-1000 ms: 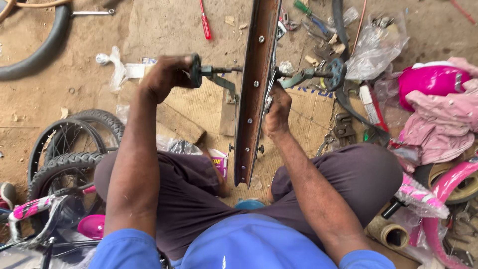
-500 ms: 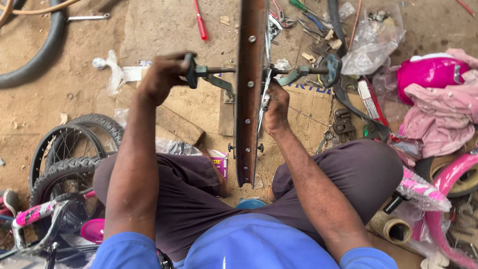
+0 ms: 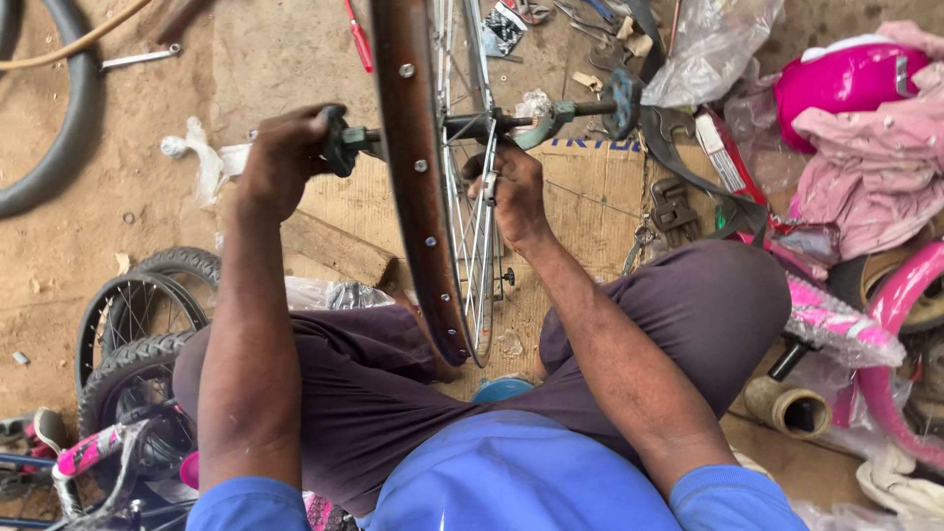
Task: The person assembles or repairs a bicycle wheel by inserting spokes into the rim hubs, threading nuts onto the spokes, and using a truing stand to align the wheel.
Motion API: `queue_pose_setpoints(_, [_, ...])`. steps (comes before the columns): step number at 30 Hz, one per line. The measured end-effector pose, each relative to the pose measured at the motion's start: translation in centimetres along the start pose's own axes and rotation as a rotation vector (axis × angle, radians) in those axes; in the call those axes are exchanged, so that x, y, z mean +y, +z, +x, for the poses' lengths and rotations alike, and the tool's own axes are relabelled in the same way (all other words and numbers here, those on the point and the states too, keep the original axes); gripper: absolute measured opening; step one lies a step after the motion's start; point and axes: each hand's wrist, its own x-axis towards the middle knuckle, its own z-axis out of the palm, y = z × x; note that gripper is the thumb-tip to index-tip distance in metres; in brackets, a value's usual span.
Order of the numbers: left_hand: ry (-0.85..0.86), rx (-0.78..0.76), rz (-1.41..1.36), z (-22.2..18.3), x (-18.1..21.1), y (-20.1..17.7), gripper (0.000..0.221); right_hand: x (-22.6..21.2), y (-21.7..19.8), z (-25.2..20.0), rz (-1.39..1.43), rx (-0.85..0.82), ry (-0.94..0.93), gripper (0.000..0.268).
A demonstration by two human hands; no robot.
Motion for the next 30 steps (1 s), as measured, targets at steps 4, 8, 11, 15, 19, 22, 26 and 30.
queue_pose_setpoints(4, [0.347,-0.115,-0.495,-0.1,1.4,0.0,0.027,0.1,-0.3,0.4,0.006,-0.052,-0.03,0.03])
queue_pose_setpoints(8, [0.404,0.238,-0.159,-1.9,-0.4,-1.6,0.026,0.1,-0.6,0.8,-0.044,-0.031,-0.031,0.032])
queue_pose_setpoints(11, [-0.234,0.386,0.561,-3.9,-8.4,2.5,0.041,-0.2,-1.1,1.1,-0.166,-0.116,-0.036,0.038])
queue_pose_setpoints(15, [-0.089,0.167,-0.053,-2.9,-14.4,11.6,0.035,1.0,-1.9,1.0,-0.162,-0.186,-0.118,0.043])
queue_pose_setpoints(19, [-0.073,0.264,-0.086,-1.0,-8.5,14.0,0.039,1.6,-3.1,1.4,-0.461,-0.149,-0.404,0.064])
queue_pose_setpoints(22, [0.031,0.316,0.059,-0.5,-5.9,15.4,0.039,0.8,-3.8,1.3,-0.633,-0.128,-0.211,0.063])
queue_pose_setpoints(26, [-0.137,0.253,-0.174,1.6,-6.9,15.4,0.036,-0.8,-3.8,1.0,-0.808,-0.152,-0.219,0.054])
queue_pose_setpoints(30, [-0.035,0.372,-0.029,2.8,-6.7,15.6,0.033,-5.0,-3.7,0.4,-0.899,-0.295,-0.204,0.032])
